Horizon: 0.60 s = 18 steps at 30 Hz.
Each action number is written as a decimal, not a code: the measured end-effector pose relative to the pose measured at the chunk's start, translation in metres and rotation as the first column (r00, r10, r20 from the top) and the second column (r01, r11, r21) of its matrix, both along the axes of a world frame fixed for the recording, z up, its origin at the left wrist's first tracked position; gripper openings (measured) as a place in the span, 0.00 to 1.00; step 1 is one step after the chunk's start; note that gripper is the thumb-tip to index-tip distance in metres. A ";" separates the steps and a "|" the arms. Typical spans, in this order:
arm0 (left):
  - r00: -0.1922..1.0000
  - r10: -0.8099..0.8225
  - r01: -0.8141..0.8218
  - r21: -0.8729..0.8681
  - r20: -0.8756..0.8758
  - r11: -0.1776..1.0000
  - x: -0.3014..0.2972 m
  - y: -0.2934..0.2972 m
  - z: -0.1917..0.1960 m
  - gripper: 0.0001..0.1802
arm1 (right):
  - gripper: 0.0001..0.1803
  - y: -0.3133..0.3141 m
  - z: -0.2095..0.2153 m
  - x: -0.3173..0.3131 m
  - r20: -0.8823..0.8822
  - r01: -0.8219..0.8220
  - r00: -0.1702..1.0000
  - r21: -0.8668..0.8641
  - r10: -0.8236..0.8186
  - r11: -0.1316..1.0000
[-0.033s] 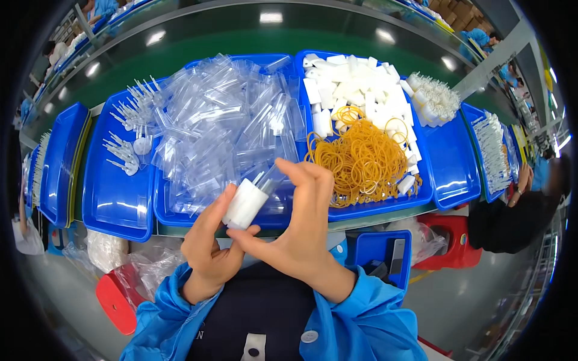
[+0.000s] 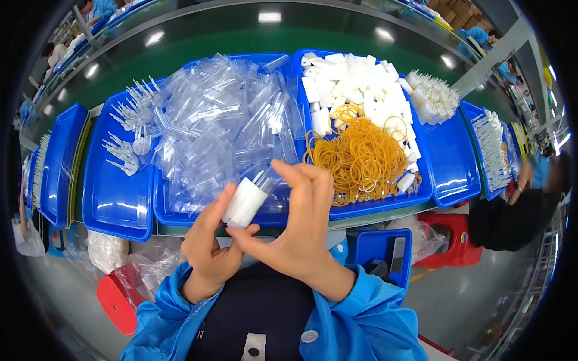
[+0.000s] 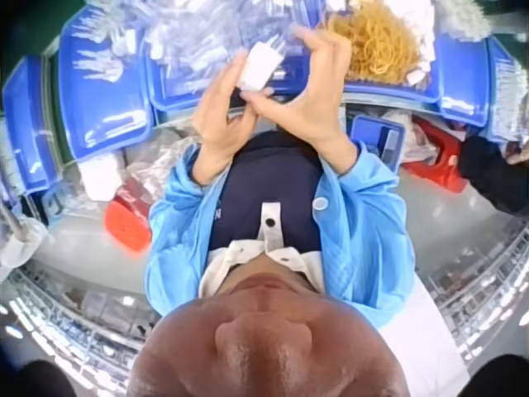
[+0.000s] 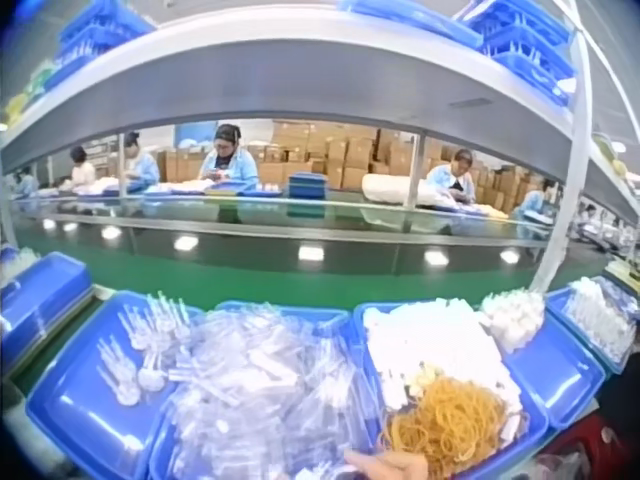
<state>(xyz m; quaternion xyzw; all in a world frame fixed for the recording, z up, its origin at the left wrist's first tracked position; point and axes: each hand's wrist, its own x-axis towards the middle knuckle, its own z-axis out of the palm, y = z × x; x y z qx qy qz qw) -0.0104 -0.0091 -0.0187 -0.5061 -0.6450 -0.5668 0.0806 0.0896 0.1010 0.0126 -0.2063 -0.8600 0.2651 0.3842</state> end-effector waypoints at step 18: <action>0.830 -0.199 0.090 0.227 0.521 0.970 -0.022 -0.022 0.000 0.31 | 0.11 0.010 -0.015 0.009 0.268 -0.170 0.958 0.241 0.102 0.956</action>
